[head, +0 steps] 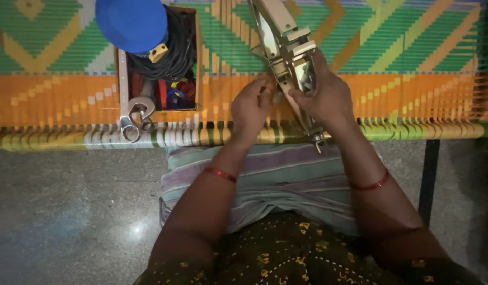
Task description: The person sits on the floor and uses a wrench to tighten a bolt on a metal hardware component placed on a woven cot. They repeatedly adjust the wrench and reposition the component to secure the bolt.
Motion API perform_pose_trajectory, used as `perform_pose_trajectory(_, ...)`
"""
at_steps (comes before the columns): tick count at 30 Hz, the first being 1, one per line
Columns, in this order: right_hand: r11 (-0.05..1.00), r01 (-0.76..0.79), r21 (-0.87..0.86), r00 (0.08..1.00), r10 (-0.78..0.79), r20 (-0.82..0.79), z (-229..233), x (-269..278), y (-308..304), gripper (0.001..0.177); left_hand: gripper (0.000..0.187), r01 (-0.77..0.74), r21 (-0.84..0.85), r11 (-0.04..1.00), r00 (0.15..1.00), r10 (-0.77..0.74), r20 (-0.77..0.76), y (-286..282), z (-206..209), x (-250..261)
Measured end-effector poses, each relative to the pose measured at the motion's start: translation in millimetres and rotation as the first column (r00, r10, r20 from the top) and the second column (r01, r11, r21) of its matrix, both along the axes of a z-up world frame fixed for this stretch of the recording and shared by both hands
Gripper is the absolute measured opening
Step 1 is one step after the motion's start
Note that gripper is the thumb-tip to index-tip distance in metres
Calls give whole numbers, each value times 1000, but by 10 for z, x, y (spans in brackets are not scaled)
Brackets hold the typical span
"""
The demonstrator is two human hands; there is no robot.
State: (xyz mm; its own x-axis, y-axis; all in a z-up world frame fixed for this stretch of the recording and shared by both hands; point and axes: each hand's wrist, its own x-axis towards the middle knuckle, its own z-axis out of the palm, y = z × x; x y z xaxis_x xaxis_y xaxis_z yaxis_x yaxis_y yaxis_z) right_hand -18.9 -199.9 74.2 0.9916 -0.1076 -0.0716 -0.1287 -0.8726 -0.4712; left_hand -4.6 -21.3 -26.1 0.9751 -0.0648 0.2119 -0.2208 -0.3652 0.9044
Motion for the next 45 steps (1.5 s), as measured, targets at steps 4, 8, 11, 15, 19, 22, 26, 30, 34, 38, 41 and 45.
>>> perform_pose_trajectory(4,991,60,119,984,-39,-174,107,51,-113,103,27,-6,40,999,997,3,78,10,2,29)
perform_pose_trajectory(8,998,-67,-20,994,65,-87,121,79,-372,82,18,-122,64,990,986,113,125,36,20,47)
perform_pose_trajectory(11,976,-147,-158,969,174,174,69,34,-562,68,11,-217,44,975,954,202,223,96,60,59)
perform_pose_trajectory(15,969,-85,-233,960,142,241,-8,15,-656,54,13,-302,36,953,903,274,330,129,140,66)
perform_pose_trajectory(19,964,-163,-210,940,217,263,23,82,-701,48,31,-343,193,919,907,270,324,102,191,22)
perform_pose_trajectory(22,946,-217,-241,919,282,277,4,115,-763,52,54,-322,304,897,914,211,347,97,193,36)
perform_pose_trajectory(26,985,-119,127,910,57,411,-206,12,-1092,52,72,-242,389,889,953,141,269,147,174,110)
perform_pose_trajectory(30,382,-67,922,843,-472,257,-534,-154,-2020,51,74,-189,454,871,977,118,179,139,159,93)
perform_pose_trajectory(34,-67,-187,980,762,-639,102,-1094,-304,-2747,50,75,-183,431,883,974,103,202,127,153,122)
perform_pose_trajectory(38,-227,-180,957,714,-700,-31,-1454,-273,-2950,60,65,-188,474,860,959,56,279,152,129,141)
perform_pose_trajectory(41,-302,-257,918,722,-692,-26,-1446,-157,-2823,58,56,-197,479,855,952,52,301,192,141,140)
perform_pose_trajectory(45,-343,-164,925,608,-774,-179,-1260,-108,-2502,71,58,-235,456,859,935,71,347,169,169,134)
